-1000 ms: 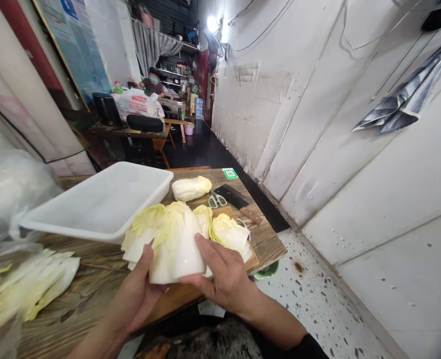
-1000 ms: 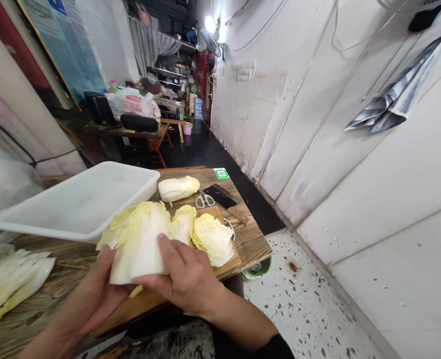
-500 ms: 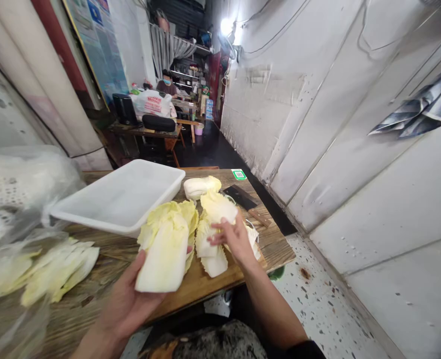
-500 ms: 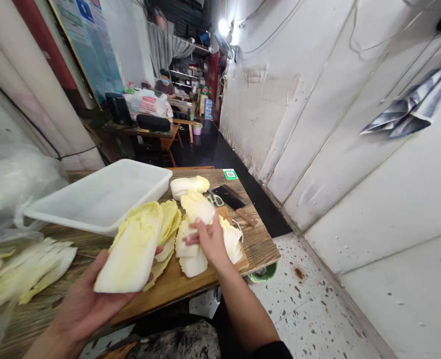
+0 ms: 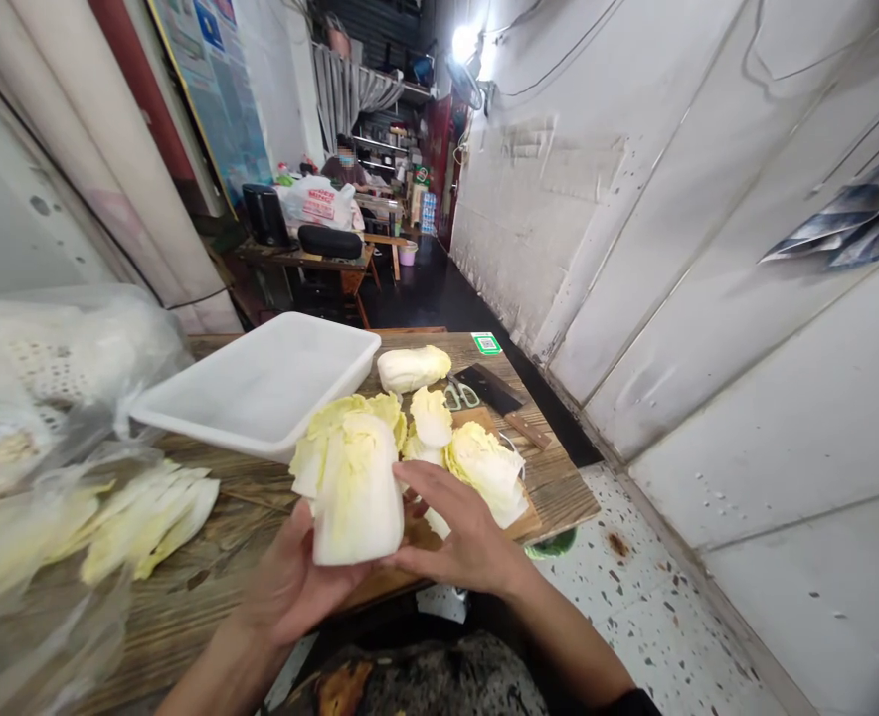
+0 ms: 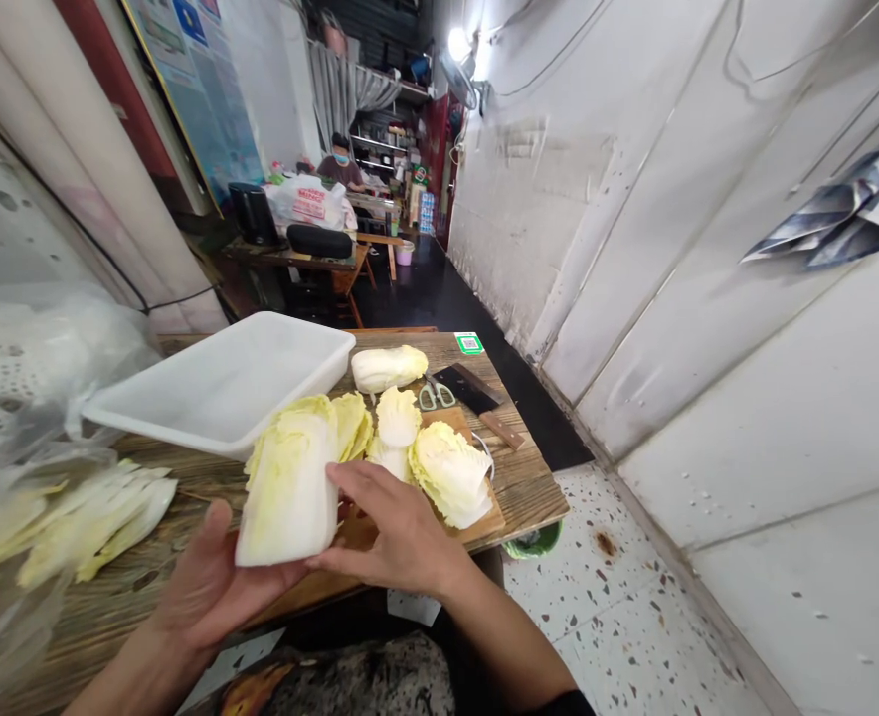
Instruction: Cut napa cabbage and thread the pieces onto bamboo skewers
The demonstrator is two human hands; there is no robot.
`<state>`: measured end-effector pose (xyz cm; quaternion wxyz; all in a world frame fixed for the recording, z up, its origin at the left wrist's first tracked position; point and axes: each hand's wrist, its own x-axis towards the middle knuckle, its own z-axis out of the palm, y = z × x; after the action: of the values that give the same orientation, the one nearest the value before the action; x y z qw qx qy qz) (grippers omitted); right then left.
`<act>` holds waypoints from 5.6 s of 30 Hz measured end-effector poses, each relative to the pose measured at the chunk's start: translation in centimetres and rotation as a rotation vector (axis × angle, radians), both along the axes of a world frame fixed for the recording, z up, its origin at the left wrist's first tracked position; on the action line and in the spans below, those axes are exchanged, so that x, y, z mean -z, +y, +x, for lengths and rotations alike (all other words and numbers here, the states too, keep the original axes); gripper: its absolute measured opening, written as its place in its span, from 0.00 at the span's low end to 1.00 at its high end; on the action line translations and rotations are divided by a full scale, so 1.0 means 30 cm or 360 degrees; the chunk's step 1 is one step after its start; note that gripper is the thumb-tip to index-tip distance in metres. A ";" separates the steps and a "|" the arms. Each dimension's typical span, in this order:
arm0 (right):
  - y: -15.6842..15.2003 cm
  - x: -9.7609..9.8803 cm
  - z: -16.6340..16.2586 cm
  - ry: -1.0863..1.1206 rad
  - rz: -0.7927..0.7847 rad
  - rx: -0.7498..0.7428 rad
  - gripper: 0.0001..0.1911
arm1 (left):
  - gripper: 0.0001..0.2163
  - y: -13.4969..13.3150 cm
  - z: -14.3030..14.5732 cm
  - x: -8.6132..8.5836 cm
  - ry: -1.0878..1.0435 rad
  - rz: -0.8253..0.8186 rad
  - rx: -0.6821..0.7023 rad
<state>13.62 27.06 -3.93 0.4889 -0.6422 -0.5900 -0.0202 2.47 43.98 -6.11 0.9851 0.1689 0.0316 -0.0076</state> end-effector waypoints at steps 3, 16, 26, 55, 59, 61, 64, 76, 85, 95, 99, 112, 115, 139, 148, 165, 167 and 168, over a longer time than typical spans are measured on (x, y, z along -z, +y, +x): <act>-0.007 0.003 0.000 -0.0044 0.0148 0.0127 0.30 | 0.38 0.005 -0.004 0.004 0.0106 0.0067 -0.0076; 0.034 -0.007 0.206 0.1332 0.0470 0.0905 0.16 | 0.27 0.063 -0.075 0.012 -0.0039 0.0095 0.0248; 0.015 0.013 0.290 0.1341 0.0633 0.1120 0.22 | 0.20 0.048 -0.045 0.040 -0.0302 -0.0133 0.0172; 0.016 -0.038 -0.015 -0.0192 -0.0021 0.0023 0.41 | 0.38 0.012 -0.048 -0.004 0.0069 0.0413 0.0025; 0.011 -0.049 -0.004 -0.0172 -0.0005 -0.0028 0.42 | 0.42 0.014 -0.049 -0.036 0.0069 0.0604 0.0109; 0.009 -0.047 -0.002 -0.0169 -0.0003 -0.0037 0.43 | 0.42 0.019 -0.050 -0.047 0.0054 0.0647 0.0107; 0.004 -0.042 -0.001 -0.0333 0.0147 0.0033 0.32 | 0.40 0.033 -0.051 -0.042 0.0078 0.0675 -0.0009; 0.042 -0.055 0.222 0.0959 0.0399 0.1035 0.24 | 0.22 0.090 -0.088 -0.046 0.0137 0.0169 0.0120; 0.074 0.033 0.029 0.0659 -0.0266 0.0290 0.29 | 0.18 0.074 -0.019 -0.031 0.0344 0.0030 -0.0357; 0.080 -0.020 -0.030 -0.0319 -0.0012 0.0131 0.36 | 0.18 0.048 -0.029 -0.030 0.0300 0.0214 -0.0374; 0.051 -0.040 -0.035 -0.0629 0.0039 0.0236 0.31 | 0.23 0.047 -0.037 -0.019 0.0403 0.0265 -0.0525; 0.036 -0.051 0.259 0.0923 0.0345 0.1068 0.23 | 0.19 0.079 -0.069 -0.022 0.0740 0.0234 -0.0099; 0.037 -0.010 0.249 0.0799 -0.0098 0.1012 0.24 | 0.20 0.073 -0.044 -0.048 0.0612 -0.0017 -0.0233; 0.065 -0.054 -0.039 -0.0993 0.0402 0.0415 0.17 | 0.48 0.022 -0.040 -0.008 0.0445 0.0796 -0.0427; 0.039 -0.099 0.156 0.0544 0.0481 0.1041 0.16 | 0.28 0.069 -0.078 0.018 0.0602 0.0405 0.0131; 0.084 0.030 0.349 0.1412 0.0680 0.1004 0.22 | 0.29 0.094 -0.076 -0.023 0.0341 0.0067 -0.0209; 0.093 0.037 0.354 0.1341 0.0556 0.0995 0.23 | 0.30 0.083 -0.068 -0.033 0.0398 0.0074 -0.0354; 0.098 0.040 0.348 0.1306 0.0502 0.0994 0.23 | 0.30 0.078 -0.063 -0.037 0.0429 0.0075 -0.0404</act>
<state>24.07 30.01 -5.14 0.7406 -0.6609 -0.1215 -0.0004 0.59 46.33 -5.01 0.9608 0.1840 0.1846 0.0949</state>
